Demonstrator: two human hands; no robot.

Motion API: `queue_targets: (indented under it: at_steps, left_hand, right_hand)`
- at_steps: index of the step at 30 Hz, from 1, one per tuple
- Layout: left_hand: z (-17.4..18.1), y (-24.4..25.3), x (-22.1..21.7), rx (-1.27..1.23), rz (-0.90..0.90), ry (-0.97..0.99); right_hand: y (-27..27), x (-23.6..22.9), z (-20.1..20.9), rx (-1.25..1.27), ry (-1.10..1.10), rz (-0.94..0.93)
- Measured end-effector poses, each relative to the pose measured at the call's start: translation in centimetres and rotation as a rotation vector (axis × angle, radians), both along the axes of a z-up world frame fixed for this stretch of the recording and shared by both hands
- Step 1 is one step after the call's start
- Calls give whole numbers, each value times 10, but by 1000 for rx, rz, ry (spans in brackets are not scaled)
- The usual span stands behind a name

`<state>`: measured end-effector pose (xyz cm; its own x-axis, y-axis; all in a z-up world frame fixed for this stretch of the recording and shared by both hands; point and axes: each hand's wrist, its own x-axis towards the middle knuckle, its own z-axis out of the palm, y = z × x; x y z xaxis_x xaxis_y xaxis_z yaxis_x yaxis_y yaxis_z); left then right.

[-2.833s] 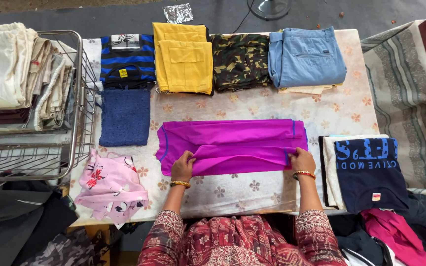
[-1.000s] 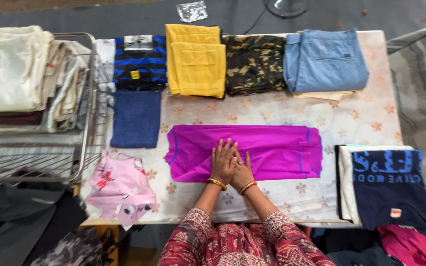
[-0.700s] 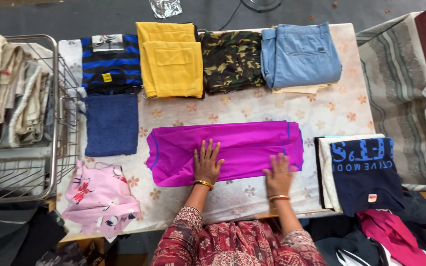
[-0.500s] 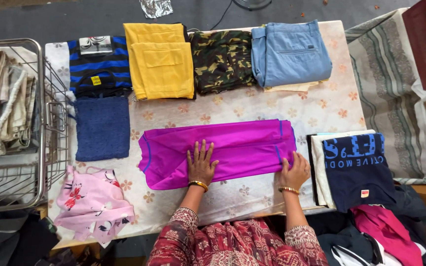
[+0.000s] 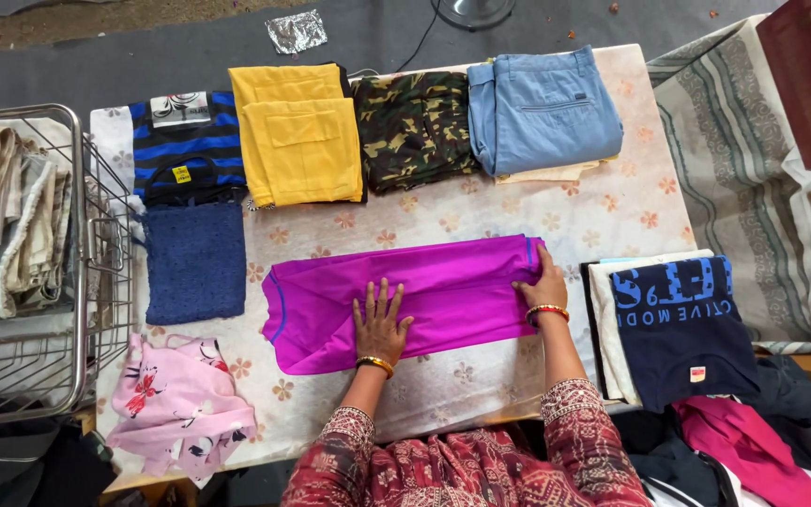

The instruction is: The person is seen folding various shirts and placing them on a table and in a basket.

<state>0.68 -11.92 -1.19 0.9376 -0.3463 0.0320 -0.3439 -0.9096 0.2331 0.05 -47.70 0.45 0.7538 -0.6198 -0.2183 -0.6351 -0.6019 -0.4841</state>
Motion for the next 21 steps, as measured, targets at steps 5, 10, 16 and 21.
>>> queue_targets:
  at_steps: [5,10,16,21]
  left_hand:
    - [0,-1,0,10,1,-2]
    - [1,0,0,0,-5,7]
    - [4,0,1,4,-1,26]
    - [1,0,1,11,-9,-2]
  right_hand:
    - [16,6,42,-45,92,128]
    - [14,2,53,42,104,184]
    - [-13,-9,17,334,-227,276]
    - [-17,-9,9,283,-264,267]
